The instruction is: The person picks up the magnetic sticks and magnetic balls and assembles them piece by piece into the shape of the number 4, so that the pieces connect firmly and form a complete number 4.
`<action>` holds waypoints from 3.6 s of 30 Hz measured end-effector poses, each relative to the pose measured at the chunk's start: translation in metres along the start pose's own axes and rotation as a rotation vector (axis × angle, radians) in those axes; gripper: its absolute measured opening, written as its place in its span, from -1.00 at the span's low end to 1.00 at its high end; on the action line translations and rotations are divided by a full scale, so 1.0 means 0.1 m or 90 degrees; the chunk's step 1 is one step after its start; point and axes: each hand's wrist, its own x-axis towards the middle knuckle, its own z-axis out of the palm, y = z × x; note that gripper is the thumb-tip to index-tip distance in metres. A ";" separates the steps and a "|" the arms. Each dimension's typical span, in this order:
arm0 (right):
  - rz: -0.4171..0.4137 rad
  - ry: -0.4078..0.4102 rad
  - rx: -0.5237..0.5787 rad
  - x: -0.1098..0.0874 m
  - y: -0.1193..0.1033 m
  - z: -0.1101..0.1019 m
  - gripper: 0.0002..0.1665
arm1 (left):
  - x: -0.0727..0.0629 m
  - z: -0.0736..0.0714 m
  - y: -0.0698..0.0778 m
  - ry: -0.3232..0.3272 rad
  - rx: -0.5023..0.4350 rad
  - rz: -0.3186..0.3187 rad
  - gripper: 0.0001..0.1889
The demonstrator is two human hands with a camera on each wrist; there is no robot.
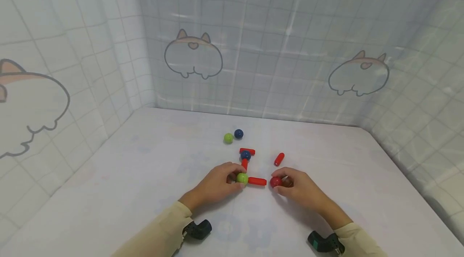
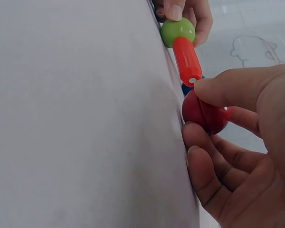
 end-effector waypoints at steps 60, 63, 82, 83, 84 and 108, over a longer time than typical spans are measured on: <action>0.071 0.060 0.144 0.37 0.28 -0.34 -0.65 | -0.01 -0.05 0.00 0.016 0.021 -0.008 -0.57; 0.083 0.075 0.137 0.42 0.30 -0.35 -0.64 | 0.00 -0.04 -0.02 0.014 0.025 -0.003 -0.57; 0.099 0.073 0.043 0.66 0.33 -0.36 -0.43 | 0.04 -0.02 0.05 0.012 0.028 -0.006 -0.59; 0.103 0.071 0.038 0.67 0.33 -0.37 -0.43 | 0.05 -0.02 0.04 0.013 0.027 -0.006 -0.59; 0.103 0.069 0.033 0.67 0.33 -0.37 -0.42 | 0.05 -0.02 0.04 0.014 0.027 -0.005 -0.59; 0.110 0.045 -0.018 0.73 0.33 -0.31 -0.37 | 0.04 -0.03 0.08 0.013 0.013 -0.008 -0.59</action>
